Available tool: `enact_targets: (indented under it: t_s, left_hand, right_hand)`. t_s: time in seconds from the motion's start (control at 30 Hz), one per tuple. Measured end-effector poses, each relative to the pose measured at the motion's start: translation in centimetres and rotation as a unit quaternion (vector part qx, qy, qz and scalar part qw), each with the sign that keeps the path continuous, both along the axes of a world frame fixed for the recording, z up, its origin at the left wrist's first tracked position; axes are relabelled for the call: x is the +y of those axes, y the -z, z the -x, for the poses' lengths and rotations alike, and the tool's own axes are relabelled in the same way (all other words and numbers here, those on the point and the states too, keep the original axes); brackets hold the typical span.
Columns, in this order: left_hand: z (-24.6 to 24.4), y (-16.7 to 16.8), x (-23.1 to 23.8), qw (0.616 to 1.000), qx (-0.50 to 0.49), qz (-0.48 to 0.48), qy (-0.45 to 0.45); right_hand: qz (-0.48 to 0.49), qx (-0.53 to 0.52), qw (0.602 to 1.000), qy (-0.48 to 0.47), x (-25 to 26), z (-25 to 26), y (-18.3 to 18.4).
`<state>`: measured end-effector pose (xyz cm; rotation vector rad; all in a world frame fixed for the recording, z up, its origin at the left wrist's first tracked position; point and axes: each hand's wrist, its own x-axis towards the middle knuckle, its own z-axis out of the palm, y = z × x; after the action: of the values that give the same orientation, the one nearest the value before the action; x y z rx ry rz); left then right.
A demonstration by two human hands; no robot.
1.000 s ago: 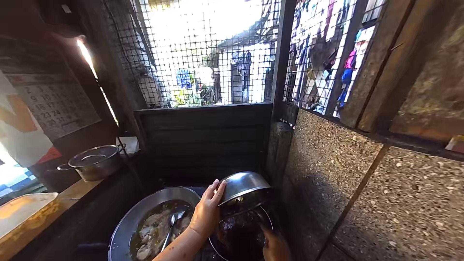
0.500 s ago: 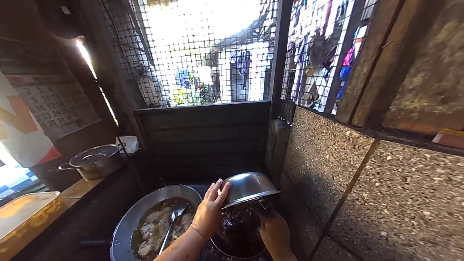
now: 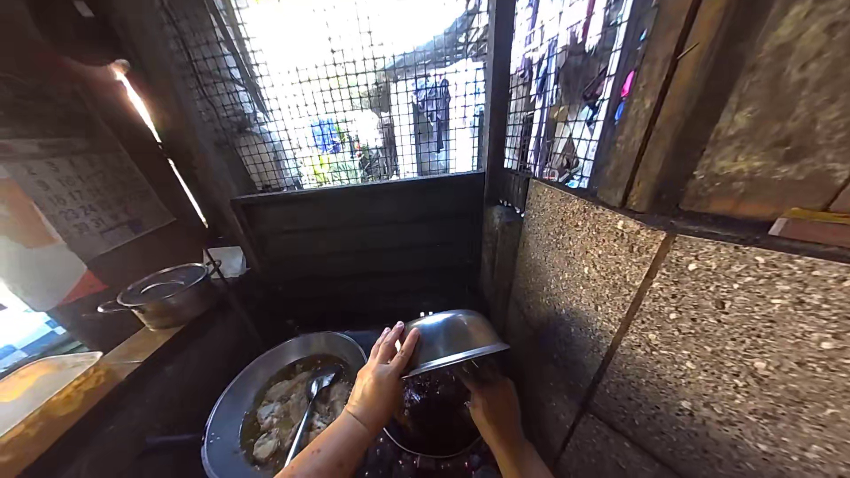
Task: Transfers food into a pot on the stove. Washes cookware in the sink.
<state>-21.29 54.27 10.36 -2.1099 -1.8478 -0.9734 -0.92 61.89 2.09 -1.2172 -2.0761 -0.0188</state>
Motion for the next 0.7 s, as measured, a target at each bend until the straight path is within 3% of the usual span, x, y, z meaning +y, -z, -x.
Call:
enact_targets:
  t_s: [0.13,0.4,0.5,0.6,0.63,0.7]
  left_hand:
    - [0.4,0.5,0.2,0.999,0.001,-0.046,-0.022]
    - [0.0,1.1,0.1,0.988,-0.050,-0.088,-0.112]
    - [0.0,0.7,-0.1,0.978,-0.098,-0.001,-0.183]
    - [0.4,0.4,0.0,0.942,-0.212,0.034,-0.259]
    - [0.3,0.4,-0.3,0.916,-0.268,0.042,-0.295]
    - [-0.6,-0.2,-0.9,0.830,-0.410,0.071,-0.372]
  right_hand:
    - [0.209,-0.138,0.968,0.014,-1.1,-3.2,-1.8]
    - [0.062,-0.006,0.994,0.094,-4.1,-2.6,1.9]
    - [0.228,-0.028,0.966,0.115,-5.9,-2.5,0.5]
    - [0.400,0.054,0.909,0.106,-6.3,-2.6,-1.4]
    - [0.450,0.128,0.879,0.088,-6.7,-2.7,-1.7]
    - [0.497,0.280,0.818,0.074,-8.0,-2.7,-2.9]
